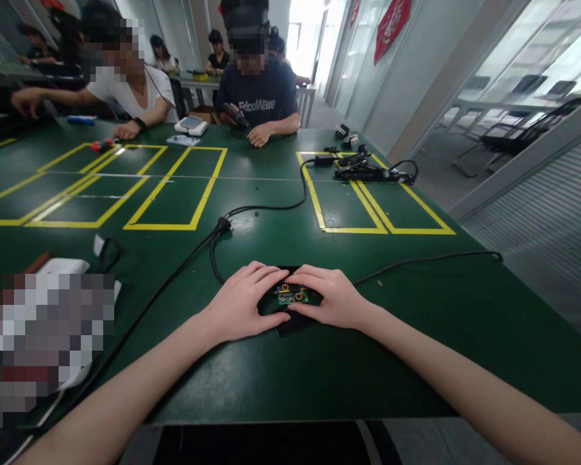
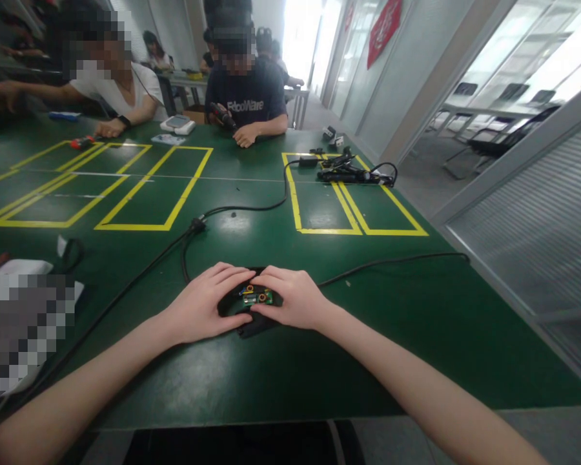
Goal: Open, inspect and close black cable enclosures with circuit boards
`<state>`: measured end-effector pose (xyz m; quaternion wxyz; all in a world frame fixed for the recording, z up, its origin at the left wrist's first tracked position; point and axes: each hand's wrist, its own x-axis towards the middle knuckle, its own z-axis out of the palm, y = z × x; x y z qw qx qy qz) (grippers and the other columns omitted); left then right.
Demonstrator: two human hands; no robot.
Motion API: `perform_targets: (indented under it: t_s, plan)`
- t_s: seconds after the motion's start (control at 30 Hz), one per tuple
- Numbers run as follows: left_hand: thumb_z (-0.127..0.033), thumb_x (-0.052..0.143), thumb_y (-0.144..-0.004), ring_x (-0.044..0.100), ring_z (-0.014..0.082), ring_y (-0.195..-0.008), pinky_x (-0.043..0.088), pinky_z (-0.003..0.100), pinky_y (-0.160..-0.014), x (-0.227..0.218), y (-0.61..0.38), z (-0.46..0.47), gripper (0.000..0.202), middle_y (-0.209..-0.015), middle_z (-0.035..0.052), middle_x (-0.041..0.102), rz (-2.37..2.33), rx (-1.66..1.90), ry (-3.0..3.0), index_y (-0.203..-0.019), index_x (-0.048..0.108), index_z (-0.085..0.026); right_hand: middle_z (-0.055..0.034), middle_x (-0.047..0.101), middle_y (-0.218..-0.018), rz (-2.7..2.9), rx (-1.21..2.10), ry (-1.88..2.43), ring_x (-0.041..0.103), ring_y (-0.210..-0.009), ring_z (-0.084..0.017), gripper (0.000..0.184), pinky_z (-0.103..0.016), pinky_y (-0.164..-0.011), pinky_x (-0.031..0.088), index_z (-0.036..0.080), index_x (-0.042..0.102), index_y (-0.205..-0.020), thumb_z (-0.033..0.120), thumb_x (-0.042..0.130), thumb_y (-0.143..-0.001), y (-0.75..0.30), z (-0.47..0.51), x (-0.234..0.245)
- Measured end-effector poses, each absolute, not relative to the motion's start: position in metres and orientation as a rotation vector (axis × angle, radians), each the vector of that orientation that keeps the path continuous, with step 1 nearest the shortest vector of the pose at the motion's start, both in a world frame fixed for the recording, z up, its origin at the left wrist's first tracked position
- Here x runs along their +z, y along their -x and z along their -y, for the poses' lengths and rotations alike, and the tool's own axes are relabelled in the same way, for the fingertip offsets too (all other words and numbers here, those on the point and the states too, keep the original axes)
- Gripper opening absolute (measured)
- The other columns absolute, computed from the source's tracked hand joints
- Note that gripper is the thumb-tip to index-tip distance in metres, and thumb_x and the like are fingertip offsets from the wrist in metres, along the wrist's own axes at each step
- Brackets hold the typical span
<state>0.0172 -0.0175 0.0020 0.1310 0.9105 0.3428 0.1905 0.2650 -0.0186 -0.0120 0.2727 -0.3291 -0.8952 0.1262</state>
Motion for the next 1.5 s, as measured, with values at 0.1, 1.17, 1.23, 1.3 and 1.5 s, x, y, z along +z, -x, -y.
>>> perform_targets:
  t_s: [0.1,1.17,1.23,1.3,1.5]
  plan:
    - [-0.046,0.074,-0.091,0.057,0.0336,-0.133,0.051,0.053,-0.108,0.001,-0.014,0.017,0.063,-0.152,0.0135,0.059,-1.006,0.525,-2.662,-0.146,0.055,-0.023,-0.0102,0.074,-0.113,2.39,0.339,0.927,0.074,-0.095,-0.023,0.037,-0.034,-0.08,0.06,0.02,0.066,-0.123,0.039,0.074,-0.092,-0.268,0.017,-0.009]
    - [-0.034,0.05,-0.107,0.07,0.0155,-0.081,0.054,0.024,-0.07,-0.003,0.006,-0.001,0.026,-0.099,0.0034,0.071,-1.031,0.698,-2.576,-0.113,0.072,-0.02,-0.0112,0.066,-0.112,2.369,0.434,1.035,0.064,-0.099,-0.025,0.015,-0.039,-0.084,0.056,0.02,0.064,-0.106,0.022,0.068,-0.092,-0.292,0.009,0.0]
    - [-0.033,0.052,-0.106,0.069,0.0149,-0.078,0.053,0.024,-0.067,-0.001,0.005,-0.001,0.025,-0.097,0.0035,0.071,-1.042,0.718,-2.541,-0.111,0.073,-0.02,-0.0101,0.068,-0.103,2.407,0.393,1.035,0.063,-0.096,-0.025,0.002,-0.041,-0.084,0.054,0.02,0.064,-0.095,0.022,0.066,-0.094,-0.295,0.006,-0.002]
    - [-0.031,0.053,-0.104,0.068,0.0139,-0.074,0.051,0.023,-0.063,0.002,0.004,-0.001,0.024,-0.093,0.0035,0.071,-1.047,0.745,-2.505,-0.106,0.074,-0.019,-0.0096,0.07,-0.098,2.395,0.393,1.037,0.062,-0.092,-0.024,0.005,-0.039,-0.082,0.053,0.02,0.065,-0.095,0.023,0.062,-0.098,-0.296,0.005,-0.004]
    - [-0.025,0.055,-0.097,0.065,0.0122,-0.064,0.05,0.022,-0.062,0.01,0.002,0.006,0.02,-0.08,0.0022,0.074,-0.963,0.807,-2.459,-0.095,0.074,-0.017,-0.0019,0.068,-0.079,2.357,0.554,1.018,0.057,-0.06,-0.012,0.017,-0.025,-0.06,0.043,0.018,0.066,-0.099,0.031,0.056,-0.104,-0.296,0.013,-0.001]
